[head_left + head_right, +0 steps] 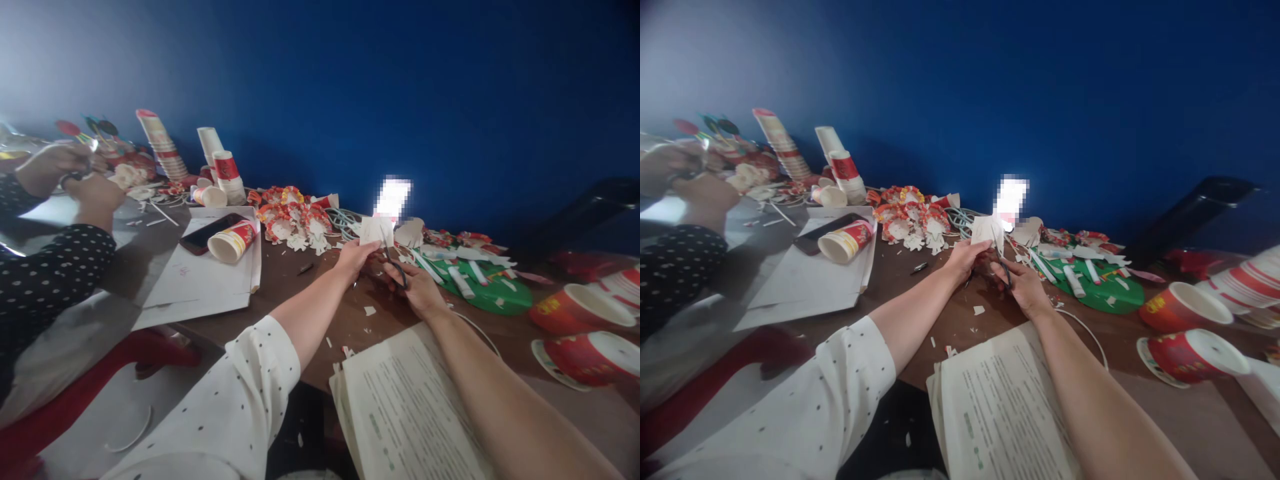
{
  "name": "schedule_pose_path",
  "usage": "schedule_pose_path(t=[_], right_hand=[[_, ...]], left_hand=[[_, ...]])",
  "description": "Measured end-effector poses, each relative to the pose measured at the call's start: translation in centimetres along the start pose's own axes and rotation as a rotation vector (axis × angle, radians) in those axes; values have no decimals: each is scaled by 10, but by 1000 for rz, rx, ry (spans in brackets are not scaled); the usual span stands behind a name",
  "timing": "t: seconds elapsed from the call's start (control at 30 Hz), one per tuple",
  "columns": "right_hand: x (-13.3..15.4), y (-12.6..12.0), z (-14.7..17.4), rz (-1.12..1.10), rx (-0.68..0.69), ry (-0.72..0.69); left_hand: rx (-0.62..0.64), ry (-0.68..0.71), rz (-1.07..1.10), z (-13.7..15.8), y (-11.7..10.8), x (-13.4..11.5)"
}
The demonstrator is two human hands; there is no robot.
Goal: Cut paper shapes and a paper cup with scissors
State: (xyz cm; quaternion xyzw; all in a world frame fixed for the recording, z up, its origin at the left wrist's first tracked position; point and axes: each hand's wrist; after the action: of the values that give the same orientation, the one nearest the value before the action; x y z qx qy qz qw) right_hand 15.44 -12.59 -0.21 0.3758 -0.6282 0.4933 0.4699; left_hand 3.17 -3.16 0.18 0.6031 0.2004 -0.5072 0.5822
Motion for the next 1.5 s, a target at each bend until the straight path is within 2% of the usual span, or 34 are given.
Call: schedule_pose_path(t=[0.33,0.7,0.97,1.23,1.5], right_hand=[[-2,3,0,-92,-15,30],[-5,4,-1,-73,-24,-14],[-3,6,-1,-98,-48,18],[-3,4,2,-303,59,33],[-2,2,2,-229,42,45]], left_hand=[[4,-6,8,-1,0,3],[-8,19,-1,-1,0,4],[-20,45,-55,-3,-1,4],[12,52,-47,-3,0,5],[18,58,-58,0,1,3]])
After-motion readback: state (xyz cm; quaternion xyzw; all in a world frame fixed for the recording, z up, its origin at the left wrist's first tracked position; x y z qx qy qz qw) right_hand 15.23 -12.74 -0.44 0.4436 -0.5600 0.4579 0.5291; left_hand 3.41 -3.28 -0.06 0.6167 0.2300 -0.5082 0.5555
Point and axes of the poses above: each hand's wrist, its own z-axis away from the middle knuckle, its own y-axis out of the palm, x = y × z, and after that the axes turned 2 degrees about -y, right-handed
